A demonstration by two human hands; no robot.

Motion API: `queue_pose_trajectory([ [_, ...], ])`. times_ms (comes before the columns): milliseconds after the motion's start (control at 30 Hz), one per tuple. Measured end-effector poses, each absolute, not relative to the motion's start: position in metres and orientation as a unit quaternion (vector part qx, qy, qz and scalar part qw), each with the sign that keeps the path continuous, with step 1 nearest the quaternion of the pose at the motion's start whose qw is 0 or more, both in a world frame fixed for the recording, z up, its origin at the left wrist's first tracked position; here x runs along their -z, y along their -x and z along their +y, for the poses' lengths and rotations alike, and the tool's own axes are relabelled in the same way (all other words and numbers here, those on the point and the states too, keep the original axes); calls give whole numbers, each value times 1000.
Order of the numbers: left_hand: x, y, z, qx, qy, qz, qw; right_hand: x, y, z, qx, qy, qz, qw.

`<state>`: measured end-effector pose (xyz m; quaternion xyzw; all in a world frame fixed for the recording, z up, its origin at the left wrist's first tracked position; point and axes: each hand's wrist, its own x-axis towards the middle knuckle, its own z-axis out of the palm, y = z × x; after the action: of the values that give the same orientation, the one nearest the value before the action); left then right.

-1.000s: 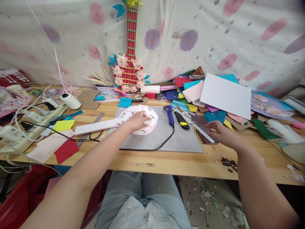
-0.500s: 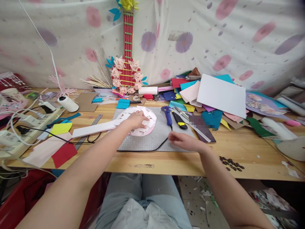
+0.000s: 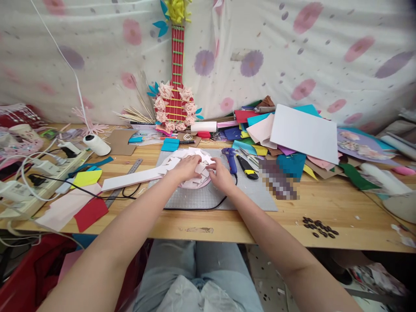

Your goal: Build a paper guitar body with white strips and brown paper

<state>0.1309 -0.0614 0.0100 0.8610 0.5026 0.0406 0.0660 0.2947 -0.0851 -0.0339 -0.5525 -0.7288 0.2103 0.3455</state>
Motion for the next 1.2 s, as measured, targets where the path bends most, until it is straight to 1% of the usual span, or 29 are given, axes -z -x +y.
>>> queue_pose_trajectory([
  [200,1,-127,-58,-87,-862,493,80,35,-288,-86,-145,535,-768,322],
  [433,8,-124,-59,-132,-851,496,108,34,-290,-78,-151,547,-765,305],
  [800,12,-116,-65,-176,-862,457,130,41,-298,-79,-242,517,-727,382],
  [933,6,-111,-69,-273,-835,456,144,41,-298,-79,-209,497,-738,406],
  [1000,3,-107,-68,-324,-797,495,123,40,-297,-77,-190,491,-751,399],
  [1067,2,-102,-65,-338,-767,539,84,39,-293,-72,-171,479,-773,380],
  [1200,12,-94,-62,-276,-755,594,21,41,-278,-56,-131,432,-828,332],
])
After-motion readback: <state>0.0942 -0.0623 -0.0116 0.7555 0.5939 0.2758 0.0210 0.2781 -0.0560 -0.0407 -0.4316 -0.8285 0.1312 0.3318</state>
